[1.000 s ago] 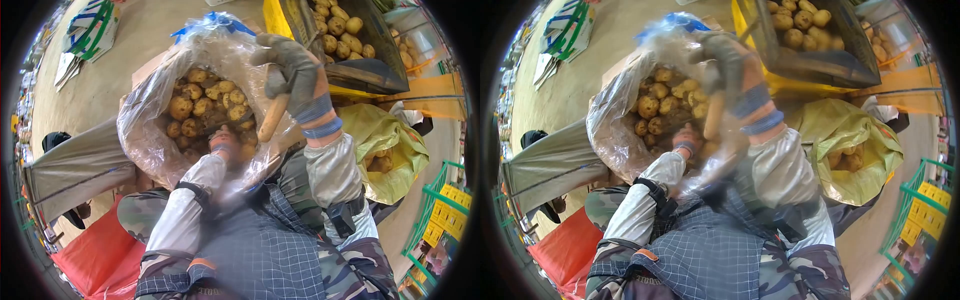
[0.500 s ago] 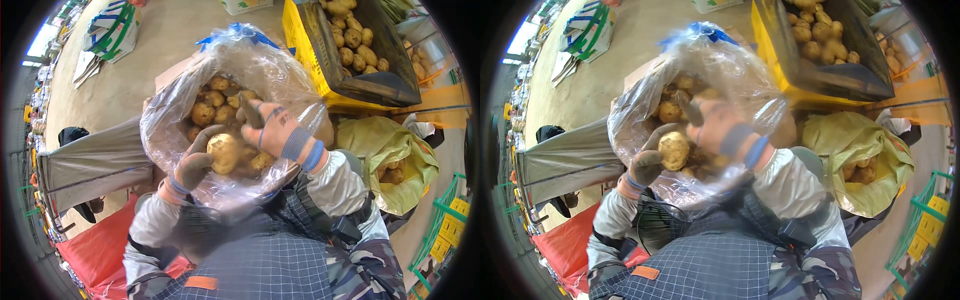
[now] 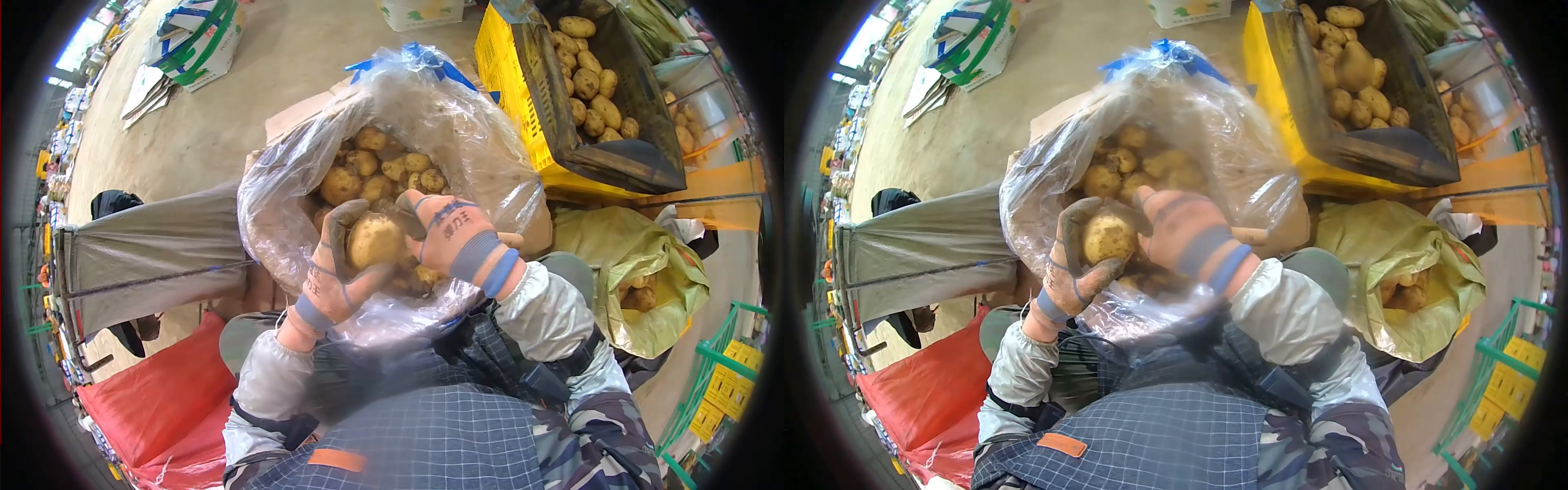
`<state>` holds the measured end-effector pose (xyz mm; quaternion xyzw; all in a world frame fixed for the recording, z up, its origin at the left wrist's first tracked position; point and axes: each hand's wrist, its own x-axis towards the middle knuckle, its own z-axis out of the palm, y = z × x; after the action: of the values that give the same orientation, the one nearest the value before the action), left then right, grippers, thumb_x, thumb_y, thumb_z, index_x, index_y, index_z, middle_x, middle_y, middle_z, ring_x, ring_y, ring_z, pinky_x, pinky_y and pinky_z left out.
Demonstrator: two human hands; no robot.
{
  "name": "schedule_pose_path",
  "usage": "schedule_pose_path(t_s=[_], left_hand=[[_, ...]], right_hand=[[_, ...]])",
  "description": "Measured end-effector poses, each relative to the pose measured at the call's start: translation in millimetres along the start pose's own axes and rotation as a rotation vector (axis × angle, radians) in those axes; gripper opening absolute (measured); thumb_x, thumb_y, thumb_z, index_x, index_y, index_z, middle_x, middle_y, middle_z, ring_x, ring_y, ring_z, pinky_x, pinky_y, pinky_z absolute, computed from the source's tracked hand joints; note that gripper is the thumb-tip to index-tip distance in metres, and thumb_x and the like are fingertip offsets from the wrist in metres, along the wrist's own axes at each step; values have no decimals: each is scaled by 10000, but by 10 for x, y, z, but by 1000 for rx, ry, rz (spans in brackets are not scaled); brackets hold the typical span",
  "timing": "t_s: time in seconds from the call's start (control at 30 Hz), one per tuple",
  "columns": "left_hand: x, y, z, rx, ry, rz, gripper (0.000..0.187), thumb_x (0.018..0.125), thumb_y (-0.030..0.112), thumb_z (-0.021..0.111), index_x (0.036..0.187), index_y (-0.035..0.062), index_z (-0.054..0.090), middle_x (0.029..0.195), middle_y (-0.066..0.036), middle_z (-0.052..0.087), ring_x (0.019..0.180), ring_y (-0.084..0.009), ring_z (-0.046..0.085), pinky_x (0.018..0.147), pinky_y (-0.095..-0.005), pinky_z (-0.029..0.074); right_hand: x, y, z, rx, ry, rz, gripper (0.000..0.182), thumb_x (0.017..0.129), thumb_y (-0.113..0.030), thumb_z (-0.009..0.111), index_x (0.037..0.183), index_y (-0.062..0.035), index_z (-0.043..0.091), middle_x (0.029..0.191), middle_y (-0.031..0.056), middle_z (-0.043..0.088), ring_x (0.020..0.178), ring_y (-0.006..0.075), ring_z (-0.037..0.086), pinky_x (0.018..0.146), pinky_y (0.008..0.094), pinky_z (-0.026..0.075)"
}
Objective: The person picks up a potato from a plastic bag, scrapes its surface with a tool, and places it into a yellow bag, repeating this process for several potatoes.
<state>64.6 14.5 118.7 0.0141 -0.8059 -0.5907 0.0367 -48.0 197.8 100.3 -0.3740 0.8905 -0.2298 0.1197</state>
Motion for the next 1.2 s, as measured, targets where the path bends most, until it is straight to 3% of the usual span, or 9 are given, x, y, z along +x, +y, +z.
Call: schedule_pose_path(t_s=[0.17,0.2,0.3,0.63,0.7,0.8,0.87,0.97,1.2], left_hand=[[-5,-47,52,12,31,-32,721,792,94,765,1419,14,419,1277,-131,553,1188,-230,552,1038,-364,451],[0,-64,41,-31,33,-51,717,794,92,764,1419,14,420,1280,-131,555,1186,-230,555,1039,-365,452],[47,-64,5,-54,25,-34,725,798,96,771,1427,13,419,1286,-129,563,1190,-229,561,1042,-367,453],[76,-28,35,12,-90,56,801,776,112,783,1473,24,396,1320,-135,559,1214,-231,571,1045,-364,469],[66,-11,55,-411,-51,-133,744,847,205,740,1482,34,393,1327,-149,561,1217,-250,581,1035,-386,490],[25,-99,0,-1092,-34,-378,643,958,317,619,1492,43,390,1340,-163,565,1220,-281,593,1011,-416,523],[11,-266,-51,-1516,-181,-444,545,1057,364,453,1499,50,389,1366,-161,566,1215,-317,604,1014,-440,524],[-15,-231,18,-1444,5,-553,534,1053,358,470,1488,56,405,1368,-135,565,1237,-293,585,1053,-422,490],[0,-284,111,-662,165,-326,530,1040,378,507,1444,42,443,1325,-104,576,1159,-223,577,980,-348,483]], right_hand=[[-10,-262,-139,-286,-371,-55,349,932,-233,555,1205,-16,558,1018,102,678,907,256,707,736,377,546],[12,-281,-157,-170,-392,8,441,857,-295,713,1170,-47,525,1008,164,711,976,324,702,816,402,562],[-41,-72,-103,-292,-115,-123,291,940,-192,522,1181,-35,563,976,82,697,911,235,727,672,375,557],[175,40,-158,-304,-318,204,306,898,-220,638,1163,-81,574,992,139,721,952,311,713,804,392,568],[173,88,-125,-155,-355,194,478,902,-303,662,1308,-75,554,1080,171,707,1056,340,683,889,422,551],[89,19,-97,-49,-172,153,266,909,-234,638,1118,-77,590,1024,162,716,990,349,692,846,416,551],[86,-31,-158,-10,-200,164,464,918,-318,642,1301,-77,541,1124,179,693,1064,350,667,908,418,536],[80,-35,-119,-7,-182,146,529,922,-356,643,1361,-80,535,1159,194,678,1093,346,656,923,420,532],[32,-172,-36,-151,-312,8,368,904,-231,631,1222,-63,556,1076,192,683,967,355,687,821,431,543]])
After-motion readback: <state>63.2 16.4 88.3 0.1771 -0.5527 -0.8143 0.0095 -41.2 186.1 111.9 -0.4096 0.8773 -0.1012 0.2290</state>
